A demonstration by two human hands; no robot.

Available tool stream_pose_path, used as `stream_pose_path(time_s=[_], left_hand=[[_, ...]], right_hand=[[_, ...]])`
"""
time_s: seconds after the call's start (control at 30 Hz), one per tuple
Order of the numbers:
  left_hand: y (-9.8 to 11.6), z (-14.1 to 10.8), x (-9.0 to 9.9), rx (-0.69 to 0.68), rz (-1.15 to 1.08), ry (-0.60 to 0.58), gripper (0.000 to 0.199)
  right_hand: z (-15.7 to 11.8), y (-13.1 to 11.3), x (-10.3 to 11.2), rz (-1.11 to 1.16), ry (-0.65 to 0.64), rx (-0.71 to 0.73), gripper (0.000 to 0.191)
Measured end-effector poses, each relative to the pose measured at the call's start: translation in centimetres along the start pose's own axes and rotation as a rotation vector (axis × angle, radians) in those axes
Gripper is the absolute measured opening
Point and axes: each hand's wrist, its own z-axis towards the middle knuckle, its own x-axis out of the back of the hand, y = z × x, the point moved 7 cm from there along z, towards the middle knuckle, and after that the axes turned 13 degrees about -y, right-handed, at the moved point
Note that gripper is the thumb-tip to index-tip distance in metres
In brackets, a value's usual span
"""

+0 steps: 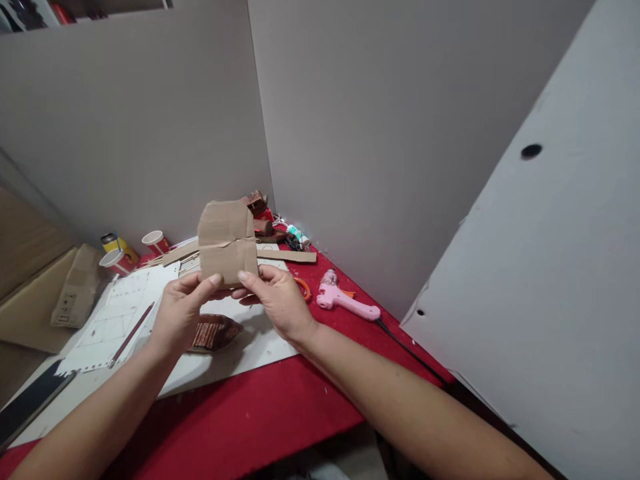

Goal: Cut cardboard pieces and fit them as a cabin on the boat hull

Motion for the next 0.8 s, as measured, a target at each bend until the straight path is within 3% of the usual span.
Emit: stream_pose_path(time_s=[0.3,0.5,0.57,0.67,0.73,0.8], left_hand=[[-0.6,-0.6,-0.8,0.103,-0.054,0.038,0.019],[0.1,-0.2,1.4,0.032,-0.061,0.085,0.023],[0.5,0.2,2.5,0.024,-0.096,0.064,0.025],[0.9,0.4,3.5,0.061,-0.128,0.001,0.024],[0.8,0.3,3.7,0.098,-0.11,-0.042,0.026],[0.5,0.0,3.4,0.145,-0.076,-0.09,0.027]], right_hand=[[-0.3,0.3,-0.7,0.058,-0.009,-0.025,0.027],[-0.6,-1.0,-0.8,-0.121,-0.201,-0.101,0.036],[-0.7,-2.9,0.6,-0.298,-0.119,0.04,0.033],[-1.8,-7.2,2.3,-0.752,0.17,0.478,0.037],[-3.0,-8.7,1.2,-1.156,0.263,0.755,0.053],[-3.4,-8.4,-0.4,-1.501,0.239,0.899,0.063]])
